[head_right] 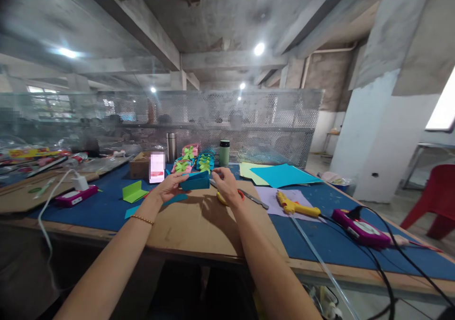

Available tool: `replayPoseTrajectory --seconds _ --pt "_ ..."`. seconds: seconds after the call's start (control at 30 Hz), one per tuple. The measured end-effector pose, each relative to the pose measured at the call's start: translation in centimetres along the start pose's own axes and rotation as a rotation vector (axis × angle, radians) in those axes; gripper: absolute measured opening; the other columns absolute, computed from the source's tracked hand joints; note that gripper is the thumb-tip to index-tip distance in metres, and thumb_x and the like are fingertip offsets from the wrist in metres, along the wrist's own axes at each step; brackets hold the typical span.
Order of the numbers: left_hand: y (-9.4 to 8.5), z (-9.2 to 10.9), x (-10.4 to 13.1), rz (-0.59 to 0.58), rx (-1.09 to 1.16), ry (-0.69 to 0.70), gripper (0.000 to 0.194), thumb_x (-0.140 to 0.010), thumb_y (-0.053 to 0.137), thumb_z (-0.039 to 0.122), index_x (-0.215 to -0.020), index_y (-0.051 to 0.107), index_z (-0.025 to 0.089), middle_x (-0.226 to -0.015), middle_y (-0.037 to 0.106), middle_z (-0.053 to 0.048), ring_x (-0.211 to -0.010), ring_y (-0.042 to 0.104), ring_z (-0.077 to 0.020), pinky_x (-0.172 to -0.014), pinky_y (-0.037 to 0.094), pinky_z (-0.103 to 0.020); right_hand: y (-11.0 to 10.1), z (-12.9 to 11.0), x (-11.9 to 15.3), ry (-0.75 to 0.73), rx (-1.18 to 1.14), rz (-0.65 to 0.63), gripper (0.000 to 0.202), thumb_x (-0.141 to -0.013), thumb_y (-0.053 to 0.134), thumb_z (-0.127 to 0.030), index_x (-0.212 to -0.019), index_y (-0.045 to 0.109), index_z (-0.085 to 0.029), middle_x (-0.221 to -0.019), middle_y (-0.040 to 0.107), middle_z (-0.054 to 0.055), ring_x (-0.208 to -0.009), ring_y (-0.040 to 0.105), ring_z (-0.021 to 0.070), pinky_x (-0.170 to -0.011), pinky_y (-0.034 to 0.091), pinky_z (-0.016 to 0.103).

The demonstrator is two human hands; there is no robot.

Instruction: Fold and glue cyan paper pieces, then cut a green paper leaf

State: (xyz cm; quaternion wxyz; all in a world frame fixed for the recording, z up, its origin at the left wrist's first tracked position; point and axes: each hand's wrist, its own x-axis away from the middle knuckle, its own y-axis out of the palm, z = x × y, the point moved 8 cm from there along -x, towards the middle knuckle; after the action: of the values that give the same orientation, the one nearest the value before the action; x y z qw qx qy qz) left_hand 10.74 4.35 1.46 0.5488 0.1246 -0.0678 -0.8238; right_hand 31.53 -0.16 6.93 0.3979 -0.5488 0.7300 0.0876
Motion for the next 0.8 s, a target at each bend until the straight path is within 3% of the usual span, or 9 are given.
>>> replayPoseTrajectory --seconds 0.13,0.27,0.4,0.53,0.63,0.8 --pt "0.6 -0.3 0.1 -0.084 -0.064 -0.016 0.045 -0.073 0.083 0.039 -0.111 0.073 0.017 -0.108 0.071 -0.014 -0.089 0.068 -0.0237 -0.067 0.061 -0.036 1.1 0.4 0.4 0.083 -0.112 -0.154 0.039 -0.082 0.059 -0.047 -0.102 0.070 -0.016 -0.096 0.072 0.007 -0.087 0.065 0.0199 -0.078 0.051 0.031" --pt "0.9 -0.3 0.3 -0.111 -0.109 -0.010 0.047 -0.074 0.083 0.042 -0.112 0.073 0.017 -0.108 0.071 -0.015 -0.088 0.068 -0.0233 -0.068 0.060 -0.034 1.9 0.3 0.8 0.090 -0.080 -0.233 0.040 -0.079 0.063 -0.044 -0.106 0.072 -0.015 -0.097 0.075 0.008 -0.087 0.067 0.0210 -0.077 0.051 0.031" --pt "1.9 -0.1 1.1 -0.146 -0.137 -0.030 0.057 -0.075 0.080 0.048 -0.126 0.067 0.024 -0.119 0.068 -0.013 -0.086 0.069 -0.0214 -0.068 0.060 -0.037 2.0 0.3 0.7 0.066 -0.027 -0.241 0.031 -0.079 0.059 -0.040 -0.089 0.076 -0.016 -0.084 0.074 0.004 -0.079 0.066 0.0204 -0.071 0.050 0.029" --pt "2.6 0.0 1.5 -0.202 -0.172 -0.019 0.058 -0.075 0.080 0.045 -0.129 0.065 0.030 -0.128 0.066 -0.011 -0.100 0.068 -0.0240 -0.075 0.058 -0.035 1.7 0.6 0.5 0.061 -0.017 -0.198 0.031 -0.077 0.058 -0.042 -0.079 0.076 -0.017 -0.075 0.073 0.002 -0.073 0.065 0.0206 -0.067 0.049 0.028" --pt "2.3 0.1 0.9 -0.185 -0.176 0.043 0.056 -0.073 0.082 0.042 -0.125 0.068 0.026 -0.122 0.069 -0.012 -0.102 0.067 -0.0236 -0.076 0.056 -0.030 1.7 -0.1 0.5 -0.013 0.017 -0.193 0.030 -0.080 0.057 -0.040 -0.082 0.077 -0.018 -0.080 0.076 0.003 -0.078 0.067 0.0216 -0.073 0.050 0.030" --pt "1.0 0.1 -0.1 -0.067 -0.185 0.111 0.051 -0.061 0.089 0.036 -0.105 0.076 0.014 -0.095 0.075 -0.011 -0.082 0.069 -0.0215 -0.070 0.055 -0.031 2.1 -0.7 0.8 -0.037 0.013 -0.216 0.029 -0.083 0.057 -0.040 -0.081 0.075 -0.018 -0.080 0.074 0.003 -0.079 0.067 0.0210 -0.075 0.051 0.030"
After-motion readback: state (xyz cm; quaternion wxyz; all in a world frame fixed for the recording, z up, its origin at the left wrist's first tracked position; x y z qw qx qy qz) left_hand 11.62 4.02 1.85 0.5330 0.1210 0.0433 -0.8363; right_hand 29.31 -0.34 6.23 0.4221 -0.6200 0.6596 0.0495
